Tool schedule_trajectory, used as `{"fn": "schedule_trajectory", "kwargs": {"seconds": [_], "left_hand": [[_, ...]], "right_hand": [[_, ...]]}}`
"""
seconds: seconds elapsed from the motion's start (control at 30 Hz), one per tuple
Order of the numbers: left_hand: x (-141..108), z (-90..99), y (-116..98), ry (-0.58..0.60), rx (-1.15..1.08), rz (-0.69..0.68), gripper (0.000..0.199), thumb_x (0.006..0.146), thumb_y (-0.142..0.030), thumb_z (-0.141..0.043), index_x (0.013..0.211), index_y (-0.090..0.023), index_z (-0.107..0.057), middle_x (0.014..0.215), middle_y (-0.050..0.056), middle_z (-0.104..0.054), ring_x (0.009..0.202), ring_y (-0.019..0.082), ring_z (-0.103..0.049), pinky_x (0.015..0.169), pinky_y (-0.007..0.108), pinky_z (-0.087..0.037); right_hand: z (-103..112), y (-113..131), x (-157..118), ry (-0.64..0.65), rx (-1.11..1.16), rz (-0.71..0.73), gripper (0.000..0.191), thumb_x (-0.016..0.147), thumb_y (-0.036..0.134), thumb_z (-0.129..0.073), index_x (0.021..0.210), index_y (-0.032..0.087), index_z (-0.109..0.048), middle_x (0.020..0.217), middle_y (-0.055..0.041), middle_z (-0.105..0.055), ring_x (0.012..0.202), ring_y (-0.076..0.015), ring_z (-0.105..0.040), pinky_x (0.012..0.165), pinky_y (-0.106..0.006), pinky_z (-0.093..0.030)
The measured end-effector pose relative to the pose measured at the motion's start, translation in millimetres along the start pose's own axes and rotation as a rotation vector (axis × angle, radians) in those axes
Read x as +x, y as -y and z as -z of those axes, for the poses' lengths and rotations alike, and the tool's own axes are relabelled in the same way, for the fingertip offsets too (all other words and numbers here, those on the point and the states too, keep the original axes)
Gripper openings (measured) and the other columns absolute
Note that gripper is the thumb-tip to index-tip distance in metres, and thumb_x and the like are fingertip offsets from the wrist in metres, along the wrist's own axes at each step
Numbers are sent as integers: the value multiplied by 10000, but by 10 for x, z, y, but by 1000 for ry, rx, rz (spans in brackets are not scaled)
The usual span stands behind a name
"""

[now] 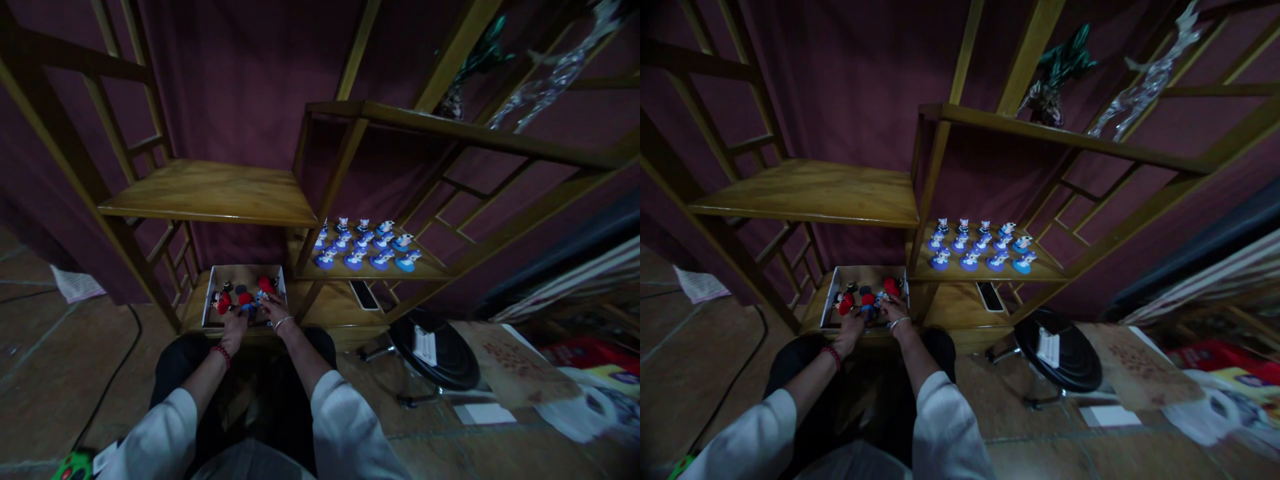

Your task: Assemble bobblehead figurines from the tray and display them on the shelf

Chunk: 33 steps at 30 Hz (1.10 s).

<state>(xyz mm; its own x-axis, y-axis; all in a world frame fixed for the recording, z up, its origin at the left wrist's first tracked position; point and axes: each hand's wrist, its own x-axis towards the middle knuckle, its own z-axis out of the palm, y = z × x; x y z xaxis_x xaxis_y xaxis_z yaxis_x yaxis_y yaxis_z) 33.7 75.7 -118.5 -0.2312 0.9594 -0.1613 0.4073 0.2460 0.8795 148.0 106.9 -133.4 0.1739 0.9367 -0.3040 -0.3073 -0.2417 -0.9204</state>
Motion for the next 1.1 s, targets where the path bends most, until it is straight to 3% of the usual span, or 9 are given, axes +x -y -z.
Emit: {"fn": "schedule_trajectory", "kwargs": {"seconds": [0.1, 0.23, 0.43, 0.83, 1.1], "left_hand": [[-71, -22, -88, 59, -242, 106, 187, 817, -157, -428, 867, -113, -603, 761, 66, -663, 585, 112, -612, 575, 227, -489], [-135, -42, -178, 80, -496, 207, 125, 799, -127, -453, 830, -117, -573, 771, 68, -654, 592, 121, -620, 613, 259, -506], [-221, -30, -268, 125, -756, 248, 85, 748, -99, -507, 698, -127, -570, 687, 49, -645, 640, 149, -634, 700, 304, -515], [-269, -22, -305, 177, -988, 273, 159, 752, -63, -469, 643, -114, -573, 662, 57, -646, 699, 148, -630, 771, 346, -514], [-278, 25, -329, 202, -998, 233, 103, 725, -58, -530, 688, -114, -608, 677, 51, -657, 727, 139, -630, 805, 314, -491]], "right_hand": [[48, 5, -31, 1, 105, -57, 280, 490, 252, -726, 735, 165, -620, 633, 7, -646, 490, -85, -539, 463, -200, -425], [80, -5, -78, -28, 158, -29, 314, 428, 264, -758, 693, 155, -630, 621, 1, -652, 520, -101, -563, 453, -193, -423], [97, 50, -185, -40, 209, -32, 344, 389, 282, -772, 683, 157, -643, 611, 4, -647, 548, -120, -575, 477, -218, -440], [126, 213, -356, -29, 190, -26, 372, 388, 262, -781, 720, 160, -647, 622, 19, -628, 516, -87, -547, 467, -191, -401], [132, 233, -351, -41, 204, 12, 399, 364, 300, -783, 707, 159, -636, 590, 29, -606, 495, -86, -535, 438, -187, -381]]}}
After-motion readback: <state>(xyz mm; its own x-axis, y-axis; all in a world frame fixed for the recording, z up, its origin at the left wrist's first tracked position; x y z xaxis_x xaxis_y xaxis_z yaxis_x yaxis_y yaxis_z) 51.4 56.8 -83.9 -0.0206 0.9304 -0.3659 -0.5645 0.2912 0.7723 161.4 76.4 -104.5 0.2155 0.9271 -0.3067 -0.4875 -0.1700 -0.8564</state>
